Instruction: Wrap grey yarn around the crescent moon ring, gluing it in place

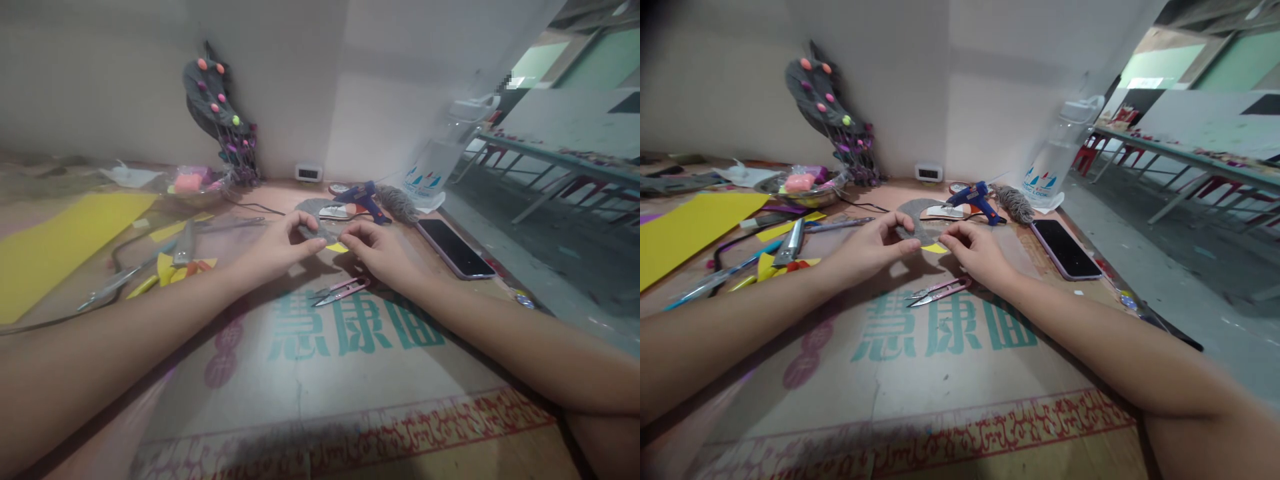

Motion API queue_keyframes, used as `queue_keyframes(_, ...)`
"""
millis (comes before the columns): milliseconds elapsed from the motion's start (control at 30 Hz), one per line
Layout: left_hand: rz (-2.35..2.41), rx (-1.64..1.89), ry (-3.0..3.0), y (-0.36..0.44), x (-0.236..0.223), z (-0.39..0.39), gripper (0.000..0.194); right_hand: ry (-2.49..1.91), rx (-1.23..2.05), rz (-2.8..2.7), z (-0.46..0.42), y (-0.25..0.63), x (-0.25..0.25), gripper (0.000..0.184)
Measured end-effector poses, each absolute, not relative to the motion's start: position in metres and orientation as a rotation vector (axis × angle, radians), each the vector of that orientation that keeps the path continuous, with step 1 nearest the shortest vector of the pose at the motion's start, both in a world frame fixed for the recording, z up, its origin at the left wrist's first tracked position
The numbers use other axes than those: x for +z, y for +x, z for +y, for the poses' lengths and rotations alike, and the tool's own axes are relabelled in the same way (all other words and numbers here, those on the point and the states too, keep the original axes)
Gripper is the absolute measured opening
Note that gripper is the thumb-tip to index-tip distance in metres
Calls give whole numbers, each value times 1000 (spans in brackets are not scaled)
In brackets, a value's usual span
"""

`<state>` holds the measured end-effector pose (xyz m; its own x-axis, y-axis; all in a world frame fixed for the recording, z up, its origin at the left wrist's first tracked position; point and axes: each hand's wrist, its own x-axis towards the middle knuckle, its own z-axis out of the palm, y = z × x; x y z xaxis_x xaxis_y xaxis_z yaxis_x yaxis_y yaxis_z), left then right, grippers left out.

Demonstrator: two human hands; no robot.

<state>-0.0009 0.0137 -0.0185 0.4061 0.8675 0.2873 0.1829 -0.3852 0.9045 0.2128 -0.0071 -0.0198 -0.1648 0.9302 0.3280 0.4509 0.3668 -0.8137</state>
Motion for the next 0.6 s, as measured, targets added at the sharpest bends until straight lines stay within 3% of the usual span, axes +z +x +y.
queue_keyframes(367,897,1113,1687,0,-14,11,32,-1213,766,-1776,-8,211,-21,21)
queue_keyframes(600,966,1196,1724,-1,-15,14,27,-1175,615,-1741,-6,217,-21,21)
